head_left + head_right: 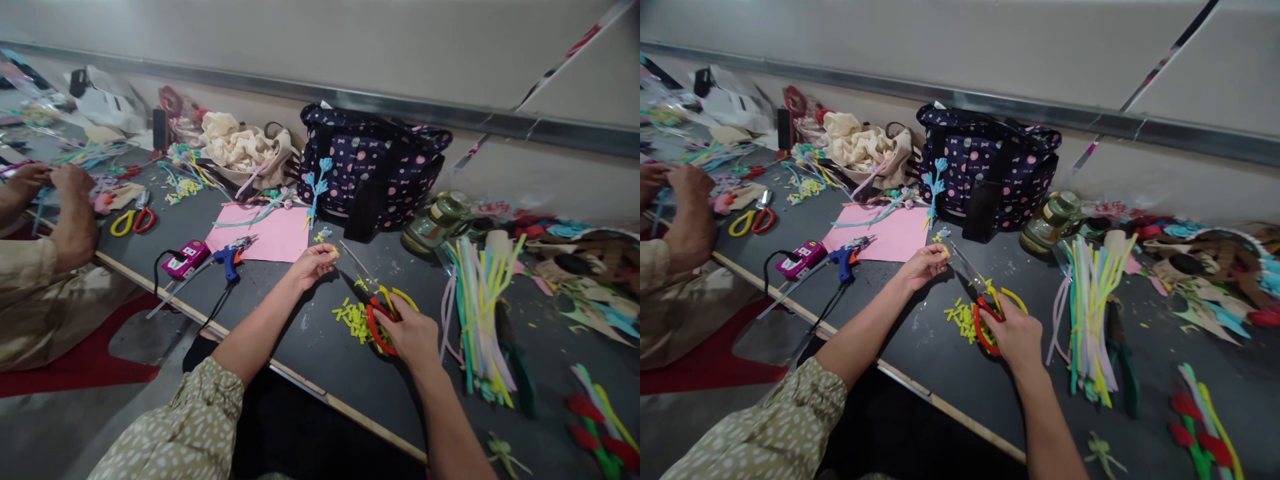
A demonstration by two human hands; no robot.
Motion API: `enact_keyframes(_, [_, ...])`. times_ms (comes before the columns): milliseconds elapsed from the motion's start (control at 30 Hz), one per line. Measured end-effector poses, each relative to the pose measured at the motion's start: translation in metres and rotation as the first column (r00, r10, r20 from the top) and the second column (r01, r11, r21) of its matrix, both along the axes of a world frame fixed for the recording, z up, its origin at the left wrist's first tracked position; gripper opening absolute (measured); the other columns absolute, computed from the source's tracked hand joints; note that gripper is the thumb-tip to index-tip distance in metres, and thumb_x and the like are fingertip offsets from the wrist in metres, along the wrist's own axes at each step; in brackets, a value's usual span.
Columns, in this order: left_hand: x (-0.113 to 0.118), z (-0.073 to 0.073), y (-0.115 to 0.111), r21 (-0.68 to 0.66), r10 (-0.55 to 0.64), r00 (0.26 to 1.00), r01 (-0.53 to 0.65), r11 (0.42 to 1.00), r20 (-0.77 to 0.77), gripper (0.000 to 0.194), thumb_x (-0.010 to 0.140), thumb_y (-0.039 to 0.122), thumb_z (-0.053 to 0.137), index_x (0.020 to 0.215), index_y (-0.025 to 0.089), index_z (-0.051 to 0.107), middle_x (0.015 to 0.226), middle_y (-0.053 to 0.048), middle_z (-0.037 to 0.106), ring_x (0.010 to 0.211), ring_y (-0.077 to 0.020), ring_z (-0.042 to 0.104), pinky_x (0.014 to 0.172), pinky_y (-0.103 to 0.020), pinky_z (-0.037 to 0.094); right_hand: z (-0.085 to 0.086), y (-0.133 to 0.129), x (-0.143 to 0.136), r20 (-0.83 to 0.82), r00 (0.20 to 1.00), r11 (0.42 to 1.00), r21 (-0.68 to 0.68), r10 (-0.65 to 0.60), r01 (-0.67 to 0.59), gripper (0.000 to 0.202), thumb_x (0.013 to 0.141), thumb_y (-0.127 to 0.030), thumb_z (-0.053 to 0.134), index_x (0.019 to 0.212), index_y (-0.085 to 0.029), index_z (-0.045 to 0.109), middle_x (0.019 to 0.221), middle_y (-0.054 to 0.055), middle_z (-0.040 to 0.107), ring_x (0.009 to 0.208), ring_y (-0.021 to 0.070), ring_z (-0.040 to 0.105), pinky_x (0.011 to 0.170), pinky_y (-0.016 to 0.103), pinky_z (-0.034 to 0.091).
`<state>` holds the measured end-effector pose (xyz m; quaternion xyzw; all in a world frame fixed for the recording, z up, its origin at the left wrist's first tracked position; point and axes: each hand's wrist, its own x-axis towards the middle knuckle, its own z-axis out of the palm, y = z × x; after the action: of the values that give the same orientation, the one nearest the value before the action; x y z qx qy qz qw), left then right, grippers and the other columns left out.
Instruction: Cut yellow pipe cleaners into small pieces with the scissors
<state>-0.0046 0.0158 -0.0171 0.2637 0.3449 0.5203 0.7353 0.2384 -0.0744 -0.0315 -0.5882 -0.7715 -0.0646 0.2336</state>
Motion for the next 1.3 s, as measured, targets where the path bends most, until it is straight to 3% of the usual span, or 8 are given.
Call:
enact_keyframes(133, [0.000,0.000,0.000,0.000,0.009,1.000,-0.009,1.000,0.029,0.033,0.055,0.018,0.084,0.079,0.013,0.062,0.071,0.000,0.063,0.052,-0.0041,0.047,0.055,-0.020,0.039,0.011,-0.001,-0.007,0.056,0.992,0.987,-0.112,-0.111,0.117,0.049,0.083,-0.058,0.048,0.109,-0.020,0.061,0.072,0.002,0.069,0.060,0.0173,0.062,0.052,0.026,0.035])
enact_keyframes(267, [-0.001,0.001,0.000,0.006,0.027,0.999,-0.027,1.000,0.042,0.033,0.057,0.018,0.084,0.081,0.013,0.062,0.072,0.000,0.064,0.052,-0.0035,0.047,0.055,-0.020,0.039,0.020,-0.002,-0.014,0.070,0.993,0.972,-0.209,-0.094,0.107,0.047,0.081,-0.059,0.049,0.107,-0.021,0.058,0.072,0.000,0.067,0.062,0.0163,0.062,0.050,0.025,0.032])
enact_keyframes(567, [-0.002,0.000,0.001,-0.001,0.052,0.997,-0.052,0.999,0.061,0.033,0.056,0.017,0.084,0.081,0.014,0.062,0.072,0.001,0.064,0.052,-0.0032,0.047,0.055,-0.020,0.039,0.006,-0.001,-0.008,0.089,0.995,0.996,-0.071,-0.041,0.047,0.045,0.083,-0.051,0.049,0.113,-0.019,0.059,0.090,0.005,0.071,0.071,0.0169,0.064,0.056,0.025,0.038])
enact_keyframes(967, [-0.002,-0.001,0.002,0.010,0.073,0.997,-0.073,0.997,0.040,0.033,0.055,0.019,0.084,0.079,0.014,0.062,0.068,0.002,0.061,0.050,-0.0038,0.046,0.055,-0.020,0.039,0.002,0.000,-0.006,0.082,0.996,1.000,0.016,-0.017,0.016,0.044,0.084,-0.052,0.050,0.108,-0.018,0.063,0.092,0.005,0.073,0.070,0.0172,0.066,0.058,0.026,0.041])
enact_keyframes(1300, [-0.003,-0.002,0.003,-0.012,0.078,0.995,-0.077,0.997,0.059,0.031,0.056,0.016,0.082,0.079,0.015,0.061,0.068,0.001,0.061,0.051,-0.0042,0.046,0.054,-0.020,0.039,0.002,0.000,-0.005,0.072,0.997,1.000,-0.023,-0.008,0.010,0.044,0.084,-0.052,0.051,0.111,-0.019,0.062,0.093,0.006,0.072,0.072,0.0174,0.066,0.058,0.026,0.042])
